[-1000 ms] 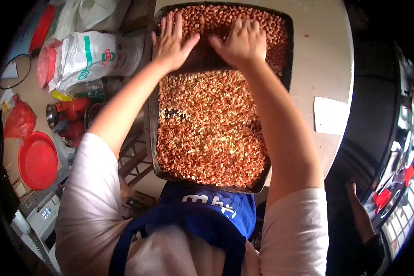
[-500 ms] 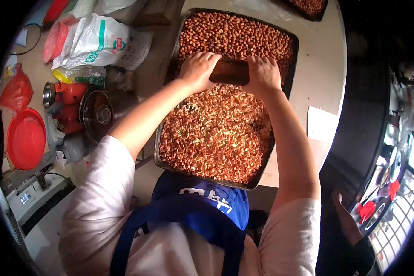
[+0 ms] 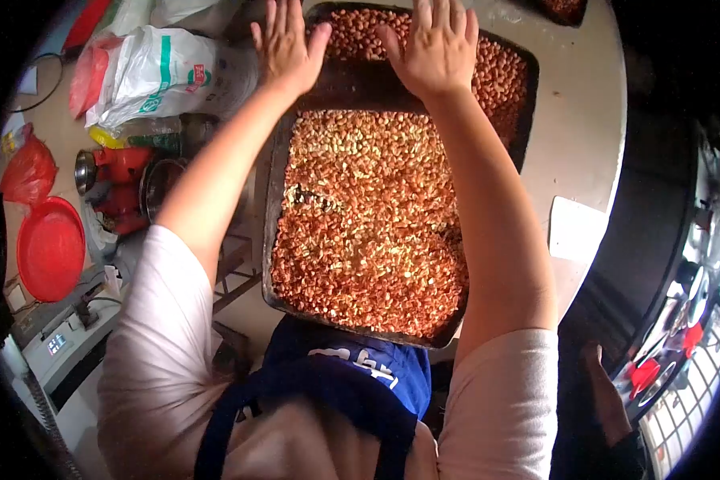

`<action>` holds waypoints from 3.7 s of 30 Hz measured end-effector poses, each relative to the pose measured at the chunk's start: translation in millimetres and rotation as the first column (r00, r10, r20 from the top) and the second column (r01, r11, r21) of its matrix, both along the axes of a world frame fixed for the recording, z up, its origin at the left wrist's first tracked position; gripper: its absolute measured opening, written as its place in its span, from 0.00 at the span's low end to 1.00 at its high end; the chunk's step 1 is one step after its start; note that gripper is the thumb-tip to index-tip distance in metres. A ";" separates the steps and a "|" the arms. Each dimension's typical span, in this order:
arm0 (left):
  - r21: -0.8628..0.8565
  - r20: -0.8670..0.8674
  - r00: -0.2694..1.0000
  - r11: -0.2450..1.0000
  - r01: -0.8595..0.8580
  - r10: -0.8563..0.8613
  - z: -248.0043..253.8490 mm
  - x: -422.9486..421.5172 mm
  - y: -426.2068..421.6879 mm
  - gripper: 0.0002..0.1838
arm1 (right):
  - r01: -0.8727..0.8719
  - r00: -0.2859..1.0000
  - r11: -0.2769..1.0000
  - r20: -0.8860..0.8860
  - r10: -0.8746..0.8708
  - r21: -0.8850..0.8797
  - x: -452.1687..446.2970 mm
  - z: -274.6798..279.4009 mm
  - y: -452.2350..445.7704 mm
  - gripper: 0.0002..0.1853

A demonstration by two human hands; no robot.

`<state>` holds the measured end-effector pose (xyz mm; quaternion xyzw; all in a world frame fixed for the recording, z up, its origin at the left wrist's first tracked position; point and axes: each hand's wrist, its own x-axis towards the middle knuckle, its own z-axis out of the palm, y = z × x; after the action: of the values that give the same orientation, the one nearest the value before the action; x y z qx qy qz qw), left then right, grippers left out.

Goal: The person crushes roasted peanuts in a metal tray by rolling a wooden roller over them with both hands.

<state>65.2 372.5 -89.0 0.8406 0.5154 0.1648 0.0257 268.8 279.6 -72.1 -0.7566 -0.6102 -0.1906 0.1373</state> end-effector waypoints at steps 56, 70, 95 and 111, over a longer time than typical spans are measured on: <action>-0.086 -0.283 0.929 0.971 0.223 -0.238 14.3 109.5 -81.7 0.48 | -0.189 0.974 0.967 -0.090 0.206 0.171 99.8 1.0 -61.2 0.35; -0.129 -0.085 0.781 0.784 0.608 -0.619 -17.1 3.2 -235.9 0.55 | -0.152 0.983 0.975 -0.125 0.132 -0.163 14.6 -29.0 -239.9 0.39; -0.118 -0.104 0.986 0.986 0.117 -0.129 41.6 98.7 -74.7 0.46 | -0.136 0.982 0.989 -0.144 0.125 -0.065 119.6 -27.5 -20.8 0.31; -0.542 -0.124 0.827 0.735 0.407 -0.549 32.1 62.0 -149.7 0.47 | -0.216 0.950 0.746 -0.313 0.010 -0.630 56.4 42.0 -149.0 0.44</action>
<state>127.2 222.8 -56.9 0.9243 0.3022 -0.1031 0.2092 325.2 130.6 -30.1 -0.7370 -0.6563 0.1573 -0.0379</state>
